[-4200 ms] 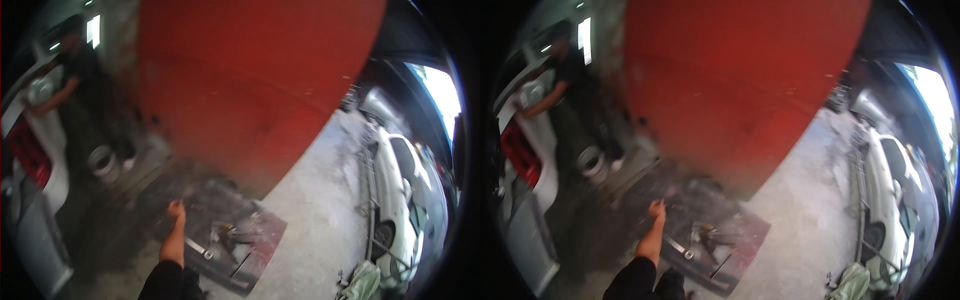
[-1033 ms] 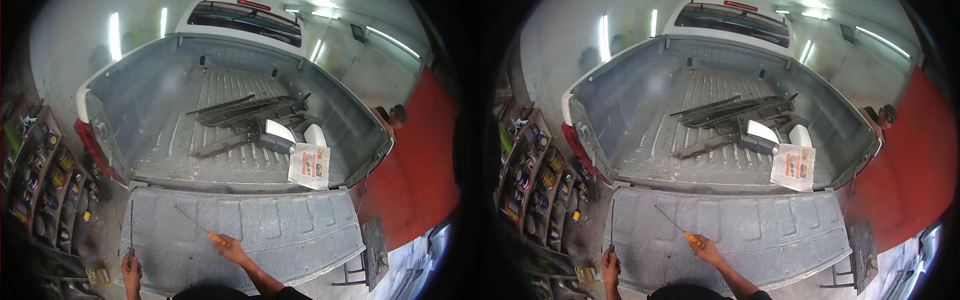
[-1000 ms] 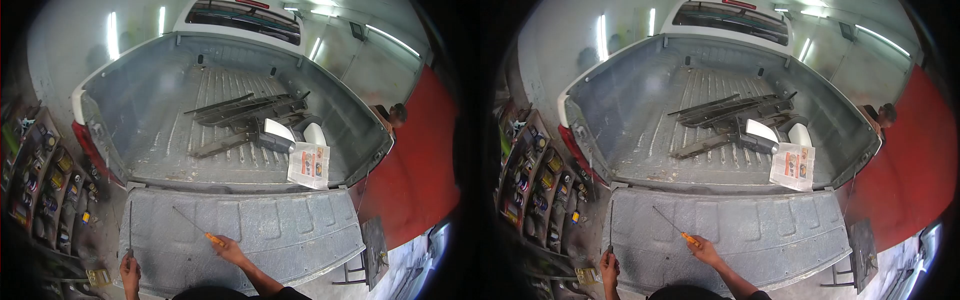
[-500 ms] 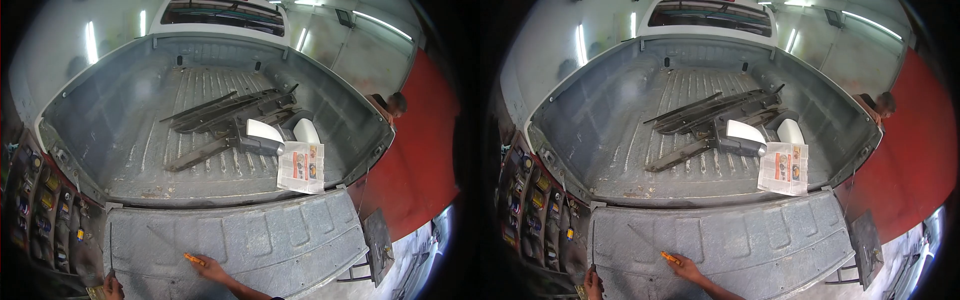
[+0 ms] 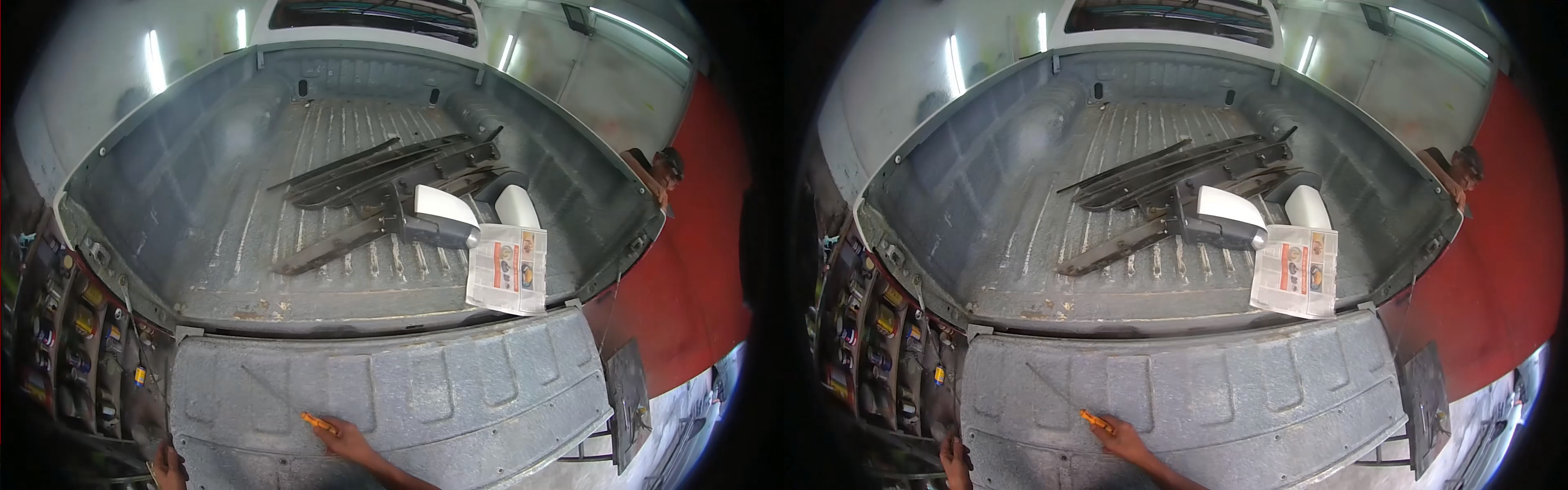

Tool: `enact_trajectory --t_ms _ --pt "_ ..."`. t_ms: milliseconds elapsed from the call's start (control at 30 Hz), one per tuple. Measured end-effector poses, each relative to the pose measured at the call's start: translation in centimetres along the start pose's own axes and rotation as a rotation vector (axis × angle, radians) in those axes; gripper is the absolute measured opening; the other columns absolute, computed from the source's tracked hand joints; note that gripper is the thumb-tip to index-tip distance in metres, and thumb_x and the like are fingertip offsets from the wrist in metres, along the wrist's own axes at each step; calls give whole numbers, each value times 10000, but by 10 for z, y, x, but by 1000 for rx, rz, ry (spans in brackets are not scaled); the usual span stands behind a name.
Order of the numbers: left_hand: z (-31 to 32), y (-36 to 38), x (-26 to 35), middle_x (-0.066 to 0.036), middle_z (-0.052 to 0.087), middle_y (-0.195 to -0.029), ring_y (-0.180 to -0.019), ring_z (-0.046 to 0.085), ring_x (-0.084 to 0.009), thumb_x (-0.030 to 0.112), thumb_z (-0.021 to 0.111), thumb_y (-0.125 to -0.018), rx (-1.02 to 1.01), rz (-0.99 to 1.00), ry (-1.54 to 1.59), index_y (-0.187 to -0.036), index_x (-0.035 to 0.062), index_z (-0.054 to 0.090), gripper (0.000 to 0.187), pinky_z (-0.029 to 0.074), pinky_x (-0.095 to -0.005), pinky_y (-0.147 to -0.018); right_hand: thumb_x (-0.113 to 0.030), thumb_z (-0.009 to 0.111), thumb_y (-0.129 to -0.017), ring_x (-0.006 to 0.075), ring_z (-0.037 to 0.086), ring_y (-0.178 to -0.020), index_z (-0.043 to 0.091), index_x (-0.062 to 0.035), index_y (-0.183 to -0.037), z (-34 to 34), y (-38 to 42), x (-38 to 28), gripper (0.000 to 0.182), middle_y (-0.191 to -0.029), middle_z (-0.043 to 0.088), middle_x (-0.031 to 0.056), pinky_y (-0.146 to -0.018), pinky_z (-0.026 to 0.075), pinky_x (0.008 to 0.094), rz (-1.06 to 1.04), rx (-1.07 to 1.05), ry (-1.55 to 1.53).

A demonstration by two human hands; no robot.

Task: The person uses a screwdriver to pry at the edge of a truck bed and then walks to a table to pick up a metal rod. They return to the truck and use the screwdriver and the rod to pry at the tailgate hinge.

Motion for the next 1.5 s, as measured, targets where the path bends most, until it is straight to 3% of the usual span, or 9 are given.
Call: enact_trajectory --t_ms 33,133,333,433,633,767,800,1100,1500 --pt "0 -10 -5 -139 670 -1134 -957 584 -197 444 649 -980 -29 -8 8 -1398 -3 570 616 483 -350 -845 -376 694 -972 148 659 -602 597 53 -1334 0 0 0 569 -823 688 133 -561 552 301 21 -7 18" --pt "3 -52 -28 16 544 -716 -529 435 -41 287 652 -1001 76 160 288 -1359 22 583 450 327 -240 -430 -367 700 -969 151 659 -593 603 54 -1325 1 -2 7 560 -849 701 132 -558 549 302 24 3 15" --pt "3 -65 -11 28 549 -723 -539 427 -35 264 601 -1022 92 157 178 -1339 33 598 392 344 -230 -453 -339 704 -967 127 634 -581 633 42 -1282 -6 -2 7 500 -769 682 70 -551 530 288 -38 116 82" --pt "3 -35 48 44 563 -795 -617 457 -40 302 607 -1024 59 163 153 -1325 43 622 397 374 -213 -523 -265 687 -978 92 574 -539 670 29 -1156 -1 -1 4 344 -682 606 -6 -524 492 257 -28 50 3" --pt "9 -88 22 10 582 -808 -528 420 -34 337 597 -1039 -25 104 426 -1361 80 568 413 315 -217 -460 -166 658 -992 107 586 -532 646 70 -1110 0 -6 9 265 -660 583 19 -473 527 273 -81 68 -104" --pt "14 -112 29 -3 581 -803 -547 440 -51 327 554 -1057 -78 86 518 -1153 97 581 251 314 -218 -453 -181 650 -1001 115 586 -516 645 71 -1112 1 -6 7 276 -658 580 21 -473 530 274 -49 58 -108" --pt "17 -117 29 -22 588 -828 -572 461 -69 325 556 -1051 -106 34 613 -1252 35 586 354 354 -232 -475 -184 649 -1002 117 587 -514 645 70 -1109 2 -6 5 276 -658 579 22 -472 530 274 -60 57 -102" --pt "37 -122 43 -30 549 -859 -613 436 -93 316 532 -1060 -155 -77 756 -1227 86 537 284 345 -234 -496 -174 666 -987 104 589 -536 633 92 -1132 2 -5 5 305 -702 590 35 -480 539 270 -37 52 -169" --pt "79 -120 49 -19 529 -899 -658 444 -97 342 519 -1071 -132 -52 767 -1351 115 512 360 391 -246 -546 -142 666 -976 107 595 -543 629 104 -1143 0 -5 7 299 -724 591 36 -479 519 265 -13 52 -167"
Point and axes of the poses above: each hand's wrist, its own y-axis away from the middle knuckle, its own z-axis out of the palm, x = y × z, the point moved 9 cm from there along -y, towards the middle knuckle
